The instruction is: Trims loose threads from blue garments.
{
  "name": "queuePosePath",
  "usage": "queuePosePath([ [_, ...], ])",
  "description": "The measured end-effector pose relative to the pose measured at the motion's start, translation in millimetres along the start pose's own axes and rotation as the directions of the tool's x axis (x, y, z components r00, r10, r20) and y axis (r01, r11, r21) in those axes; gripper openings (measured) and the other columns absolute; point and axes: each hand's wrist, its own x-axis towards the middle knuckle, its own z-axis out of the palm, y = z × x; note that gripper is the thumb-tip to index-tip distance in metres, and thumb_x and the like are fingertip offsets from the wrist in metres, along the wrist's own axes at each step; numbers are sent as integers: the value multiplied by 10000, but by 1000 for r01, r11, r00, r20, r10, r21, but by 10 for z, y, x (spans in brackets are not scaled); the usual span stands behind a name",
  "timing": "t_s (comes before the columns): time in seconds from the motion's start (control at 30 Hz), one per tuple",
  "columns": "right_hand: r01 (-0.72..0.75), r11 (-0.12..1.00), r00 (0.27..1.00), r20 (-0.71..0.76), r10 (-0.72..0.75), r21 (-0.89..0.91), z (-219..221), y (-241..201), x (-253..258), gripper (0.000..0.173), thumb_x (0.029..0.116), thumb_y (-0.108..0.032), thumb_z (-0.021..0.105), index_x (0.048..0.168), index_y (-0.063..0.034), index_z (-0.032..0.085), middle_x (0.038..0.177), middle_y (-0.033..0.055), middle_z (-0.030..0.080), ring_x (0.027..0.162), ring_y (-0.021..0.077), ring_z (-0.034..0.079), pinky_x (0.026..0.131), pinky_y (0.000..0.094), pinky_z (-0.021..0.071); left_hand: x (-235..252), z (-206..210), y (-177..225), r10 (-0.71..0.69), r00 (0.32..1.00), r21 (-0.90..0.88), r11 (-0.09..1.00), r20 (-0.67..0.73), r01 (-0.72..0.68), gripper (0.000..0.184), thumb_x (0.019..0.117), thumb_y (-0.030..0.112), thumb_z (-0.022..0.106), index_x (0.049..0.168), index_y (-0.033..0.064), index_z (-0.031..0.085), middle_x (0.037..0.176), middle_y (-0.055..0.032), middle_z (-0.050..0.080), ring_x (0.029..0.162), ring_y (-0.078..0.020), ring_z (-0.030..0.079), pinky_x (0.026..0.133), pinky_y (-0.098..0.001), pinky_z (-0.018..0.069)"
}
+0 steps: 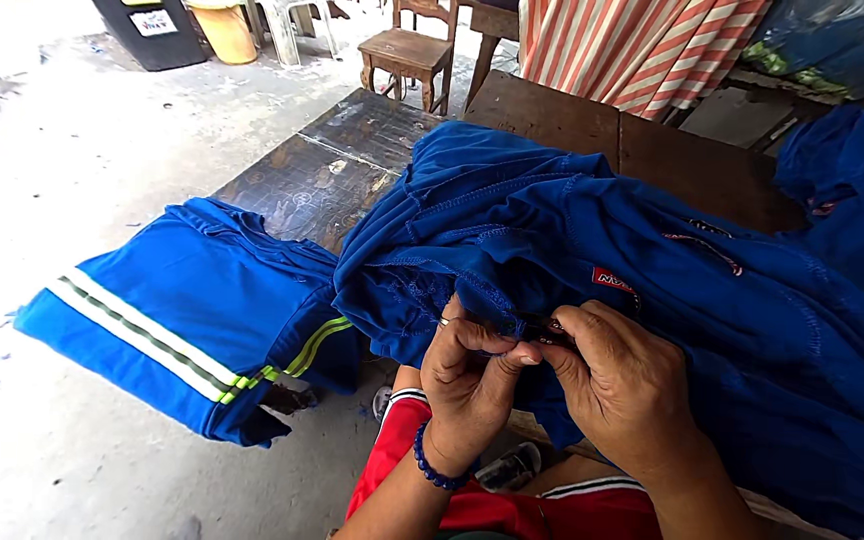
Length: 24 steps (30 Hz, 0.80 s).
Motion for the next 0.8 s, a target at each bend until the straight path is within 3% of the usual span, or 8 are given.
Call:
queuePosePath([
  [0.17,-37,999,999,-6,37,-5,24,-13,4,289,1041,-212,559,902,-5,705,727,97,630,689,173,616,624,259,481,-13,-25,15,-1,1000,21,1000,11,1,53,968,147,705,975,190,676,1033,96,669,973,14,651,841,-186,576],
  [0.3,-173,948,984,-1,180,267,-44,66,-53,278,1046,-222,579,994,32,676,836,49,653,789,-17,583,750,99,473,-13,-4,39,-26,999,-90,996,-48,22,270,895,121,787,1118,221,671,1090,105,698,989,6,674,861,-192,584],
  [0.4,-214,864,973,18,231,455,-116,119,-96,247,1035,-184,591,1065,55,643,890,-19,626,811,-98,544,755,57,465,-13,29,54,-51,991,-18,999,-121,49,408,834,-11,805,1168,183,675,1087,80,720,917,-25,711,819,-223,622],
  [0.57,-194,859,980,51,193,474,-184,120,-146,246,1030,-188,603,1040,52,657,927,5,647,855,-88,565,773,53,472,10,-24,31,5,987,172,985,-158,23,152,918,39,732,1010,154,770,1006,81,733,958,-21,687,831,-210,593],
  [0.8,-108,967,992,82,91,231,-119,26,-123,304,1033,-258,596,1005,24,706,845,86,664,791,41,601,737,126,477,15,-32,41,4,990,82,997,-139,8,97,999,111,645,1011,188,702,979,101,713,913,2,681,801,-191,585],
])
